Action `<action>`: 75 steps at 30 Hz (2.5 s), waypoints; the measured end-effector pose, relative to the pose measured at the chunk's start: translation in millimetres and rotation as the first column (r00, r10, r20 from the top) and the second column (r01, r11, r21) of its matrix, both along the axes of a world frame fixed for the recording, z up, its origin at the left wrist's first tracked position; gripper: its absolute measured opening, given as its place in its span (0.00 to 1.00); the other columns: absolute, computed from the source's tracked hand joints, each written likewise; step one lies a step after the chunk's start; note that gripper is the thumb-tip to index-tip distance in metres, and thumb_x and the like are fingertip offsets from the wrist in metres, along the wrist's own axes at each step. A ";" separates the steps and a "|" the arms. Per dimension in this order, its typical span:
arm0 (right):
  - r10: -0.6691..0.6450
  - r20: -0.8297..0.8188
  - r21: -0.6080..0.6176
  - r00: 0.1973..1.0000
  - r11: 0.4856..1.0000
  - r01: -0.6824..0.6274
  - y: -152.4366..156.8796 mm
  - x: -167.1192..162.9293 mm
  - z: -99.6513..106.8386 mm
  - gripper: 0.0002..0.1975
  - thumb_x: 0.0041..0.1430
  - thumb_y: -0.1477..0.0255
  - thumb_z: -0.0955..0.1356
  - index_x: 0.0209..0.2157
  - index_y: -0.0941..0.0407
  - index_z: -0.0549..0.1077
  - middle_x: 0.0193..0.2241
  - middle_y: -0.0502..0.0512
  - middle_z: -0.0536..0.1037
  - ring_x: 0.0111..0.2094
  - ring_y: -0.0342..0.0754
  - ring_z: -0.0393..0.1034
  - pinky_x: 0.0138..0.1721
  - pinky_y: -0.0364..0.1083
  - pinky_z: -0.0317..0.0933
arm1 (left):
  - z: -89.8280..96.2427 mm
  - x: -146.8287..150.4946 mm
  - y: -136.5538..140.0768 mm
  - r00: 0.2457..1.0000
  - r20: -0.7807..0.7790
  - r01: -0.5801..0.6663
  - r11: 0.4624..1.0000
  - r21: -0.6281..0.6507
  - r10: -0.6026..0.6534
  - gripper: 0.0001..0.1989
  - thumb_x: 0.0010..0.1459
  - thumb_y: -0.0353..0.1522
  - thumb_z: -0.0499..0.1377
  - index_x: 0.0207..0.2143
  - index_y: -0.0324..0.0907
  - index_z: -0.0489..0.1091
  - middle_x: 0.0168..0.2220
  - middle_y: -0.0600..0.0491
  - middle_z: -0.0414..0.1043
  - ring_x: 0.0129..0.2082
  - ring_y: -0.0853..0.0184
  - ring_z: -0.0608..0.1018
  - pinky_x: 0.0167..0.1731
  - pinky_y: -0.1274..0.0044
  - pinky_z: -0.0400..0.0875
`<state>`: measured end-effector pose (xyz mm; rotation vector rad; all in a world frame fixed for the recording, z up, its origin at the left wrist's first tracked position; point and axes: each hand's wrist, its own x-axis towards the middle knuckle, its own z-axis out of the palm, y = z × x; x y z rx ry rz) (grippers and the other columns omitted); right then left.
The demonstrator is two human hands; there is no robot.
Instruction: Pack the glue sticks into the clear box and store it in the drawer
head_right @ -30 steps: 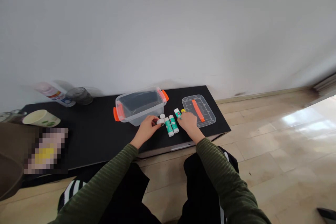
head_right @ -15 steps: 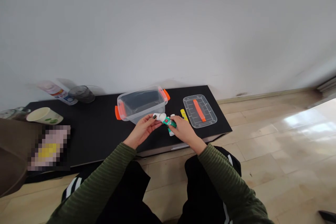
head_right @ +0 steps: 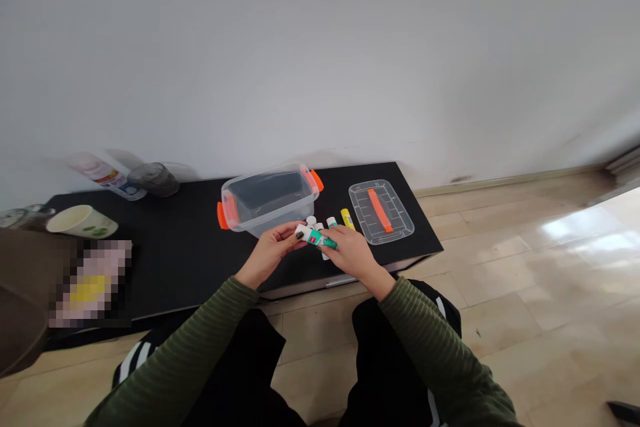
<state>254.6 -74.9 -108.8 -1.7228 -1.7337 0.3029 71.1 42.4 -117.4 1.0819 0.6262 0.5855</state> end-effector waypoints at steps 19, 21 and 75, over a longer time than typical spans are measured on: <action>-0.462 0.296 -0.418 0.836 0.724 0.549 27.2 66.7 -3.7 0.16 0.61 0.61 0.67 0.46 0.55 0.75 0.42 0.60 0.80 0.47 0.55 0.73 0.43 0.47 0.62 | -21.9 13.4 20.1 0.807 -0.509 0.328 0.489 0.808 0.299 0.17 0.59 0.27 0.57 0.50 0.43 0.74 0.52 0.46 0.73 0.52 0.57 0.75 0.53 0.66 0.70; -0.451 0.341 -0.478 0.825 0.672 0.565 32.3 72.3 -7.5 0.18 0.62 0.59 0.66 0.48 0.55 0.74 0.43 0.62 0.79 0.47 0.57 0.73 0.41 0.48 0.62 | -26.3 15.7 19.0 0.741 -0.585 0.425 0.445 0.789 0.329 0.17 0.60 0.27 0.56 0.51 0.43 0.73 0.51 0.46 0.73 0.50 0.57 0.76 0.51 0.68 0.71; -0.098 0.217 -0.365 0.971 0.915 0.174 7.2 -17.6 9.7 0.16 0.66 0.60 0.64 0.50 0.53 0.70 0.40 0.56 0.80 0.39 0.51 0.74 0.38 0.45 0.59 | -0.6 3.7 14.8 0.998 0.030 -0.049 0.994 -0.093 0.052 0.12 0.58 0.38 0.63 0.40 0.40 0.71 0.43 0.47 0.78 0.44 0.64 0.80 0.52 0.65 0.73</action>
